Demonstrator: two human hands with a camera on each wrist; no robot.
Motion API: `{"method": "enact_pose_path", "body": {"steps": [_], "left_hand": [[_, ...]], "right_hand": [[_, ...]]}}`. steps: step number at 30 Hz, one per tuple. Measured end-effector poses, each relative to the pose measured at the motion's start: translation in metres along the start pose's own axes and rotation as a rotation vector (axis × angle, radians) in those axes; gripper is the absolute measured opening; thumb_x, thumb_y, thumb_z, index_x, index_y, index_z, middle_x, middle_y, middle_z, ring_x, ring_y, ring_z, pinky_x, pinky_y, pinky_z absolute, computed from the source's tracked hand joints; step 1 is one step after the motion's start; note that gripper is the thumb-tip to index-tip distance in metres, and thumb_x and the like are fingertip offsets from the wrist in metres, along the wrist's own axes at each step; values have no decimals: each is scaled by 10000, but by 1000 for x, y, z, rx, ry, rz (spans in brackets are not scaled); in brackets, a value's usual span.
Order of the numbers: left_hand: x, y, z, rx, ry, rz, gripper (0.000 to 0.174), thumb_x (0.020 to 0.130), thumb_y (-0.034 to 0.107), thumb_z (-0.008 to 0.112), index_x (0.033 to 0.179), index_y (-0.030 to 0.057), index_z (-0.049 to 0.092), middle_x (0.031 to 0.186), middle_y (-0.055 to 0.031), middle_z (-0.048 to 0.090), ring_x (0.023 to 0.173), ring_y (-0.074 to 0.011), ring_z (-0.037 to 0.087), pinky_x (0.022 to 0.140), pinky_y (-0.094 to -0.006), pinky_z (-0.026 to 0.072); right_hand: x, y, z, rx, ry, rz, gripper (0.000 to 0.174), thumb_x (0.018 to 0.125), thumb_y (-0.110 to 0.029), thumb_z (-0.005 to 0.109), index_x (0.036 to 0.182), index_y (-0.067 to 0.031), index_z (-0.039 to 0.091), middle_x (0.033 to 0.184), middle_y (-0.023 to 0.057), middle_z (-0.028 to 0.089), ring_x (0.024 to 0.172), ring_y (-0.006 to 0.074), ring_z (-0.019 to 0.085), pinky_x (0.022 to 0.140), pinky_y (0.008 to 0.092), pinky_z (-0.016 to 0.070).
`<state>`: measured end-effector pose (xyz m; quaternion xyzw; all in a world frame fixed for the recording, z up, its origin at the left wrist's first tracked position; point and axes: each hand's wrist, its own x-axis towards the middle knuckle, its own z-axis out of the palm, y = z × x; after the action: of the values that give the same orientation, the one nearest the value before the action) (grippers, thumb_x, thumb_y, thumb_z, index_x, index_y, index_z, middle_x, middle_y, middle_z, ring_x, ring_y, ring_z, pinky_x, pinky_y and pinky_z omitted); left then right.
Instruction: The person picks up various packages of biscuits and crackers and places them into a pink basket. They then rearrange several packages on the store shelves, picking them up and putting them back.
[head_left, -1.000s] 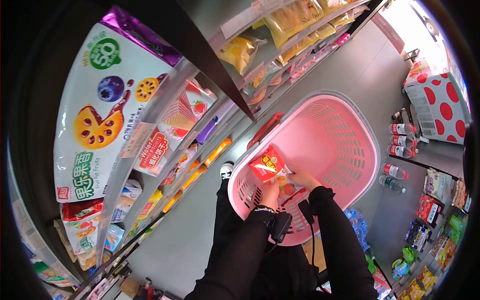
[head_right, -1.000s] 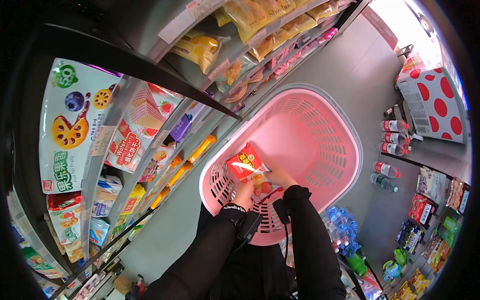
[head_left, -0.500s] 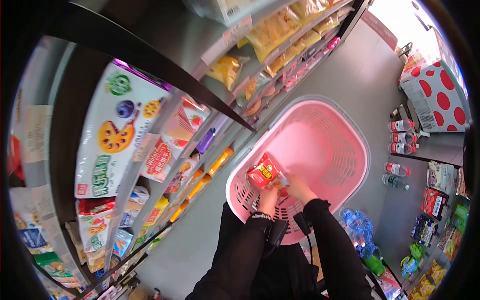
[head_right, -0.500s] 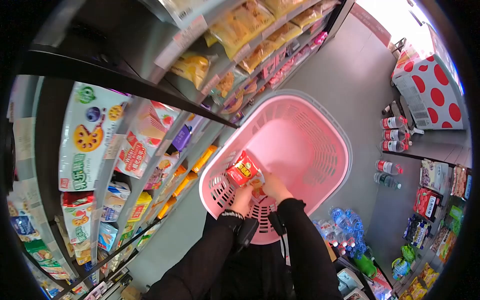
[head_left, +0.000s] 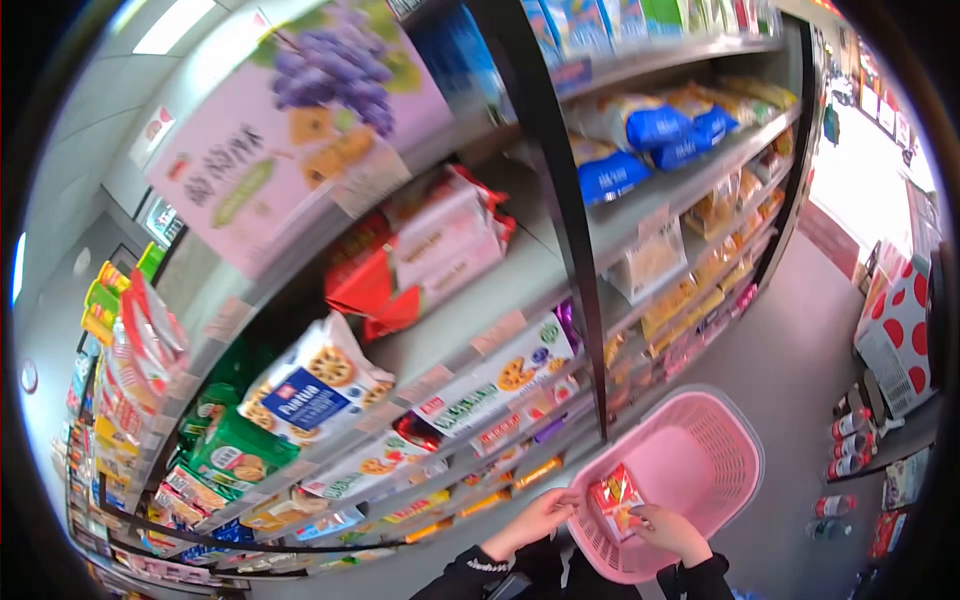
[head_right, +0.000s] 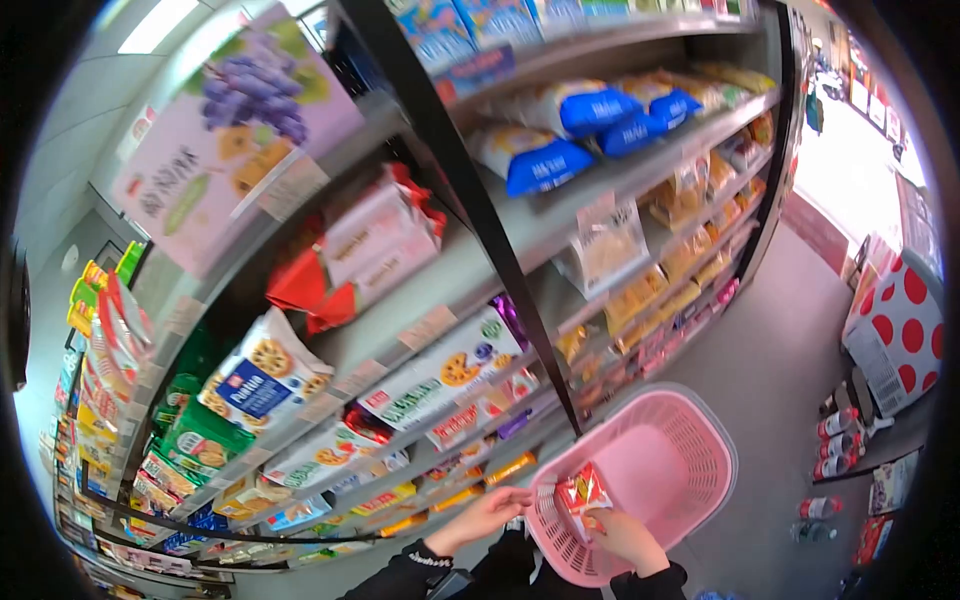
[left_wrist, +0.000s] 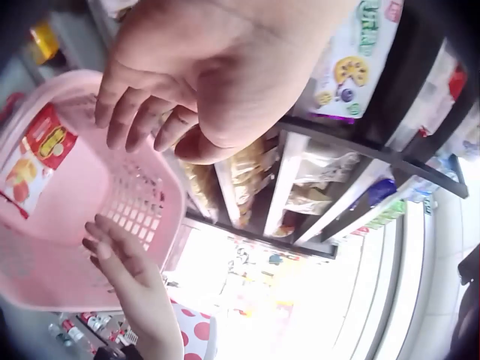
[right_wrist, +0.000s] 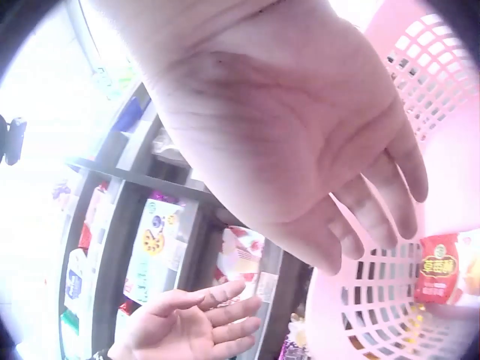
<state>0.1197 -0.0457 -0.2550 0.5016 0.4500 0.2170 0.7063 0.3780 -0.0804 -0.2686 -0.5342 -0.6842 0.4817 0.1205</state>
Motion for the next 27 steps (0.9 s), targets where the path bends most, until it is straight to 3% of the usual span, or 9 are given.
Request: {"method": "enact_pose_path", "body": {"steps": [6,9,11,16,18,20,24,27], "left_hand": [[-50,101,-28,59,138,160,307,867,72,440,1167,11,413,1095,-91,509,1017,-151,495,864,-275,396],[-73,142,-34,-40,240,436,344,866,43,428,1199,-6,360,1102,-115,497,1020,-173,487,879,-295,386],[-83,166,-40,-12,283,593,374,856,35,429,1221,13,348,1140,-123,488,1018,-197,502,878,-308,385],[-102,207,-59,43,459,825,450,828,-17,440,1257,0,305,1195,-125,437,1122,-200,420,933,-319,345],[-106,218,-64,39,482,857,453,831,-12,442,1260,-4,300,1203,-122,432,1131,-199,413,941,-316,337],[-108,223,-71,32,507,891,455,833,-7,443,1264,-7,295,1211,-120,427,1139,-197,406,948,-314,329],[-104,218,-88,-49,429,830,501,836,24,461,1290,-2,252,1268,-132,367,1178,-187,363,952,-289,310],[-101,213,-94,-2,431,823,495,827,-18,448,1286,8,266,1247,-123,398,1164,-182,373,971,-296,292]], "right_hand": [[10,-106,-42,-48,96,-277,309,794,-218,503,1052,-49,527,973,169,561,866,319,550,760,364,437],[20,-167,-66,-58,161,-401,267,789,-159,523,1031,-46,536,967,150,561,889,297,547,765,358,438],[31,-204,-79,-65,301,-736,238,769,-102,550,1000,-45,552,966,129,561,908,283,538,780,356,435],[67,-296,-103,-205,497,-1012,211,763,-97,563,967,-45,564,977,117,555,939,291,519,805,361,424],[83,-333,-109,-179,491,-1006,230,757,-93,562,983,-50,553,1007,122,540,962,294,504,814,369,418],[105,-359,-109,-274,621,-1079,280,739,-89,567,1016,-59,535,1046,123,526,997,288,484,834,372,403],[139,-389,-104,-452,688,-1115,314,709,-87,580,1018,-64,527,1020,117,528,979,283,484,831,372,392],[155,-397,-100,-622,759,-1001,278,687,-94,585,963,-73,551,936,97,538,893,274,503,788,365,399]]}}
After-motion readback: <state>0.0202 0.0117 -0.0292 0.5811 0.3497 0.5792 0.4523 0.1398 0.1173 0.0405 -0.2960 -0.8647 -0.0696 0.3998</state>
